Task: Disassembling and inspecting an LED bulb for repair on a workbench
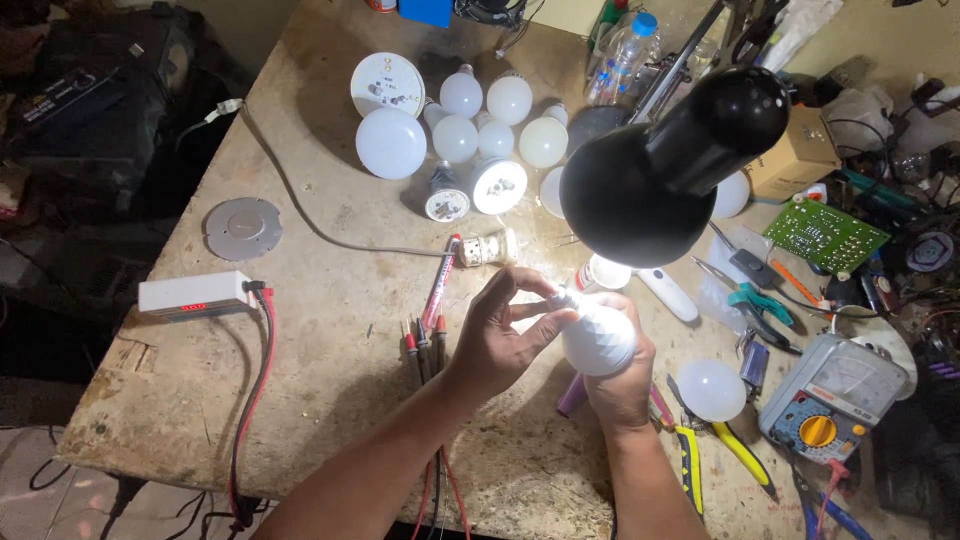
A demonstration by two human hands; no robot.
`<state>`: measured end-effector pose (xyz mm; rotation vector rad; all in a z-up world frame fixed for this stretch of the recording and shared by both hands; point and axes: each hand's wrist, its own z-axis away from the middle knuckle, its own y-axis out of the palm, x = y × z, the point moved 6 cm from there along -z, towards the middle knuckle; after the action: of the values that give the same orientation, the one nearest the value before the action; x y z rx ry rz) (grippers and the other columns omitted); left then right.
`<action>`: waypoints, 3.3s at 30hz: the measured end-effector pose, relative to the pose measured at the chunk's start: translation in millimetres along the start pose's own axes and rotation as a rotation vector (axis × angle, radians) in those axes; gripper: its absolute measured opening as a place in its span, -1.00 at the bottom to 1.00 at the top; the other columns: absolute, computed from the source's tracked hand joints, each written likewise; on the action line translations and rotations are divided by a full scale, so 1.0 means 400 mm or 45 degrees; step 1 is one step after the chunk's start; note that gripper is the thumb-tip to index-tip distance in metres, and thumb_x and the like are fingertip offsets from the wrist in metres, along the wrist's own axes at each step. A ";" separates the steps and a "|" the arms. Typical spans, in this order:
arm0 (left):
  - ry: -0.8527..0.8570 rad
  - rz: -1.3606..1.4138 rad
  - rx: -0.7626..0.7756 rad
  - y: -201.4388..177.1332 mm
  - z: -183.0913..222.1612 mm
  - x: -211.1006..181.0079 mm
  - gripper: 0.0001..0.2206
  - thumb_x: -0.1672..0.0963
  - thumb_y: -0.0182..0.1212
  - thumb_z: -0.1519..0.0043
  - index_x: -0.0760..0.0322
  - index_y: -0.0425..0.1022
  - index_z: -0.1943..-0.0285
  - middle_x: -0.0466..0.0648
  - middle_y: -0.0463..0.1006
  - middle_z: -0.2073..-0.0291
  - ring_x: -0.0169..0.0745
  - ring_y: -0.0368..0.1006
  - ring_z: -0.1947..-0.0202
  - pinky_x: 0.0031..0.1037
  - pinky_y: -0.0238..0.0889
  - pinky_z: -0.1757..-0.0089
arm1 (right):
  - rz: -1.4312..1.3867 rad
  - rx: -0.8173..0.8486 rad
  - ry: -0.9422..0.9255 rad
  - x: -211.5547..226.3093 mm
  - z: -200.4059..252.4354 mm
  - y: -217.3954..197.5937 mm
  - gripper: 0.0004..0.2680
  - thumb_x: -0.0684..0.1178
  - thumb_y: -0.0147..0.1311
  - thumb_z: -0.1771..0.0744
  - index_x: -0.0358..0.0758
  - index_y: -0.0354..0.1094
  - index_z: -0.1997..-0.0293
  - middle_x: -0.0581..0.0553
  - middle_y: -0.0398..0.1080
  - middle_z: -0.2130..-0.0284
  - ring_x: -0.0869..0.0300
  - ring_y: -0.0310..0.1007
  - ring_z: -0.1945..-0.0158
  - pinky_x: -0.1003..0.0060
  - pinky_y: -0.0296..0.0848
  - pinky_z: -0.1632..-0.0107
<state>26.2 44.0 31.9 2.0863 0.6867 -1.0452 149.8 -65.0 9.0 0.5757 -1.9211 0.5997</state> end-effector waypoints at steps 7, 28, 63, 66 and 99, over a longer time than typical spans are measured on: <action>0.026 0.032 0.042 -0.003 -0.003 -0.004 -0.78 0.22 0.42 -0.18 0.37 0.46 0.09 0.08 0.46 0.22 -0.11 0.54 0.13 -0.24 0.54 0.09 | 0.007 0.026 0.018 -0.011 0.003 -0.004 -0.82 -0.33 0.25 -0.26 -0.25 0.43 0.13 -0.05 0.48 0.25 0.32 0.35 0.13 0.26 0.37 -0.10; 0.514 -0.413 -0.064 -0.014 -0.008 -0.078 -0.86 0.23 0.47 -0.12 0.33 0.59 0.21 0.11 0.63 0.29 0.01 0.67 0.31 -0.36 0.62 0.35 | -0.163 0.041 0.005 0.048 0.018 0.038 -0.89 -0.33 0.26 -0.27 -0.32 0.54 0.19 -0.07 0.39 0.20 0.31 0.32 0.12 0.30 0.36 -0.11; -0.138 -0.346 -0.421 -0.148 -0.027 0.113 -0.62 0.00 0.23 -0.38 0.10 0.16 -0.23 0.13 0.50 0.10 -0.07 0.56 0.11 -0.37 0.51 0.15 | 0.341 0.076 -0.249 0.119 -0.030 -0.059 -0.90 -0.13 0.35 -0.30 -0.16 0.60 0.14 -0.14 0.55 0.16 0.01 0.56 -0.02 0.18 0.45 -0.16; -0.267 -0.176 -0.503 -0.198 -0.046 0.128 -0.61 0.00 0.27 -0.34 0.13 0.22 -0.21 0.10 0.56 0.24 -0.24 0.53 0.24 -0.51 0.45 0.22 | 0.528 0.045 -0.094 0.136 -0.041 -0.144 -0.93 -0.13 0.27 -0.37 -0.23 0.57 0.10 -0.13 0.53 0.17 0.14 0.57 0.13 0.35 0.51 0.04; 0.114 -0.745 0.511 -0.036 -0.037 0.049 -0.64 0.19 0.45 -0.10 0.12 0.46 -0.06 0.16 0.64 0.23 0.27 0.63 0.20 -0.07 0.50 0.22 | 0.552 0.123 -0.002 0.023 -0.037 -0.041 -0.93 -0.05 0.13 -0.38 -0.07 0.55 0.15 -0.02 0.55 0.27 0.10 0.57 0.10 0.20 0.42 -0.02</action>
<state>33.4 67.2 16.9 2.3389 1.2695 -1.5127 166.3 -69.4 25.5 0.2141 -2.0394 0.9699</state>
